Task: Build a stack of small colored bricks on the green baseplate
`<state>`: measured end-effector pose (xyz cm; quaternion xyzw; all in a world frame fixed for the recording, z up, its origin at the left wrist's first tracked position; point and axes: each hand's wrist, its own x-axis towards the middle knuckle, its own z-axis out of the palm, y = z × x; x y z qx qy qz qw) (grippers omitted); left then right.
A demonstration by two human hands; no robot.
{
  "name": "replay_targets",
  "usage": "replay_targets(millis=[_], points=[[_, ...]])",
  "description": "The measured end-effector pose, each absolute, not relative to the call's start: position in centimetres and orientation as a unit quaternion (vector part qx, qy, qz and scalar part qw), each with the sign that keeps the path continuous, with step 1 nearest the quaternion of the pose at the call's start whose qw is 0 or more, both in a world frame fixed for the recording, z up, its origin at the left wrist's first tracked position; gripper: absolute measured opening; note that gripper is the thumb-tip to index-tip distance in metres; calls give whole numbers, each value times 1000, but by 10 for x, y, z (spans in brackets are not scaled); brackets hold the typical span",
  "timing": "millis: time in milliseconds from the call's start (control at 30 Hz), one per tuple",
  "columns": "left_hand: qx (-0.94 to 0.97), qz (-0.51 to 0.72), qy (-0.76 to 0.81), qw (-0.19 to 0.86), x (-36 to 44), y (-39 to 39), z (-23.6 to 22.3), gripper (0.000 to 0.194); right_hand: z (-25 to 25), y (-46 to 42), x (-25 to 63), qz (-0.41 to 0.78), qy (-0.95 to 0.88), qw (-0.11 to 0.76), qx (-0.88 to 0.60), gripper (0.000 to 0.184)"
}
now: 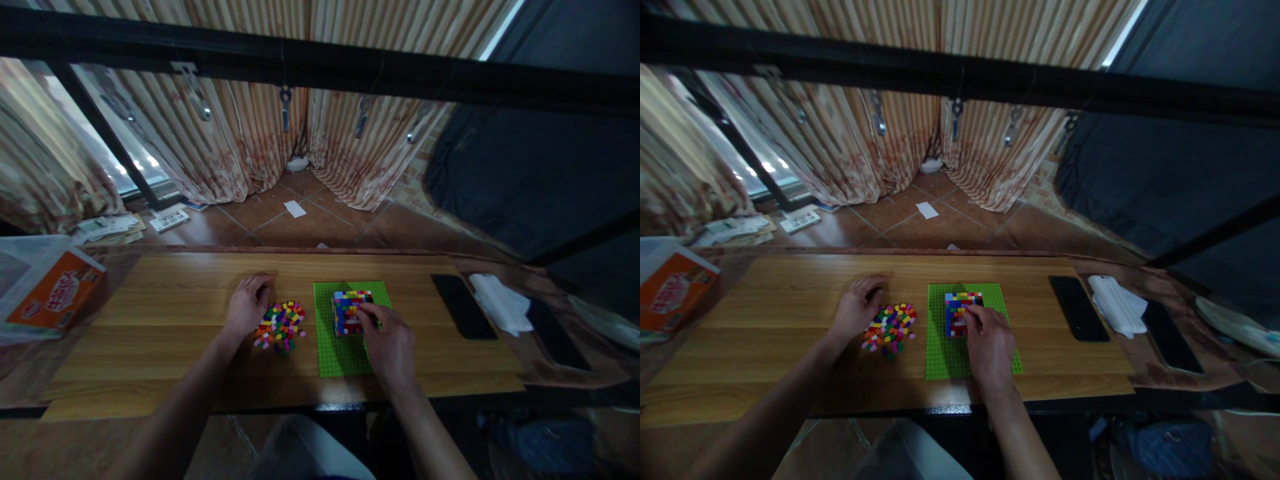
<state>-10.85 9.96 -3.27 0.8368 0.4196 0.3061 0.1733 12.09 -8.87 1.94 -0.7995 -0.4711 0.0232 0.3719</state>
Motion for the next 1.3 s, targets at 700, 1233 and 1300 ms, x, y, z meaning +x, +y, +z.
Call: replay_targets(millis=[700, 1233, 1300], points=[[835, 307, 421, 177, -108, 98, -31, 25, 13, -87, 123, 114, -362, 475, -794, 29], [837, 312, 417, 172, -109, 99, -35, 24, 13, -81, 123, 129, -352, 506, -777, 30], [837, 313, 416, 169, -109, 99, -35, 24, 14, -84, 124, 123, -361, 497, -779, 30]])
